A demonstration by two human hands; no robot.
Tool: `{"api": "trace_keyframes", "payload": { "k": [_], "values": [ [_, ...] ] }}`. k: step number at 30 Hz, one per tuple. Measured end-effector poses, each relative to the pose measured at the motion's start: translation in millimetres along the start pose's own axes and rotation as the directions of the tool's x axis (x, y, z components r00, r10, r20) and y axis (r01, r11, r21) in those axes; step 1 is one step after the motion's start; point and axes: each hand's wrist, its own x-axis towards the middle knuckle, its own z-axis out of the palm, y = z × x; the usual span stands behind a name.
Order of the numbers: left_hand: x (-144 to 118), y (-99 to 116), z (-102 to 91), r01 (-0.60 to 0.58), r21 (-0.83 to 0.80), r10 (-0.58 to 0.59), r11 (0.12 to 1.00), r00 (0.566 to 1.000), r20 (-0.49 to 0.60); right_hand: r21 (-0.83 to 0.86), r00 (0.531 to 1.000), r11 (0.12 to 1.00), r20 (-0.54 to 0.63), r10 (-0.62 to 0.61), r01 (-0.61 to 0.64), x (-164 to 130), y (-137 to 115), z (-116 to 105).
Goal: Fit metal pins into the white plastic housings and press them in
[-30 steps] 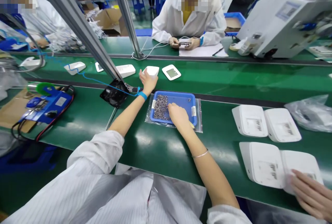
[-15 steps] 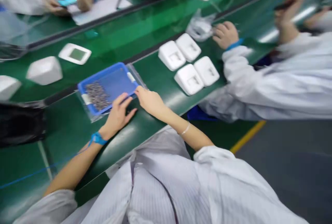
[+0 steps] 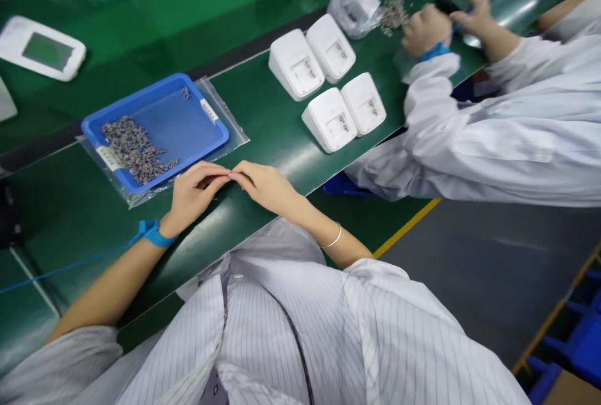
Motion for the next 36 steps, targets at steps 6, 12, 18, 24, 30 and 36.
{"api": "trace_keyframes", "payload": {
  "k": [6,12,18,24,30,36],
  "values": [
    [-1.6,2.6,4.5,0.137,-0.215,-0.146,0.967,0.989,-0.028,-0.358,0.979,0.934,-0.184,-0.091,0.02,-10.9,1.0,13.8],
    [-1.4,4.6,6.5,0.295,-0.49,-0.309,0.82,0.949,0.053,-0.505,0.976,0.861,-0.157,-0.153,0.053,-11.0,-1.4,7.1],
    [2.2,2.5,5.5,0.383,-0.578,-0.389,0.721,0.913,0.121,-0.529,0.989,0.844,-0.052,-0.138,0.09,-13.0,-2.6,5.9],
    [-8.4,-4.3,-11.8,0.23,-0.274,-0.184,0.934,0.966,0.183,-0.506,0.997,0.862,-0.058,-0.045,0.009,-16.2,-0.7,7.2],
    [-16.7,-19.0,-46.3,-0.085,0.247,-0.062,0.965,0.844,0.533,-0.514,0.955,0.805,-0.173,0.241,-0.296,-24.0,23.9,-4.3],
    [-2.7,-9.6,-46.2,-0.144,0.229,0.027,0.963,0.894,0.446,-0.482,0.915,0.778,-0.187,0.358,-0.403,-30.5,36.2,-18.4]
  ]
}}
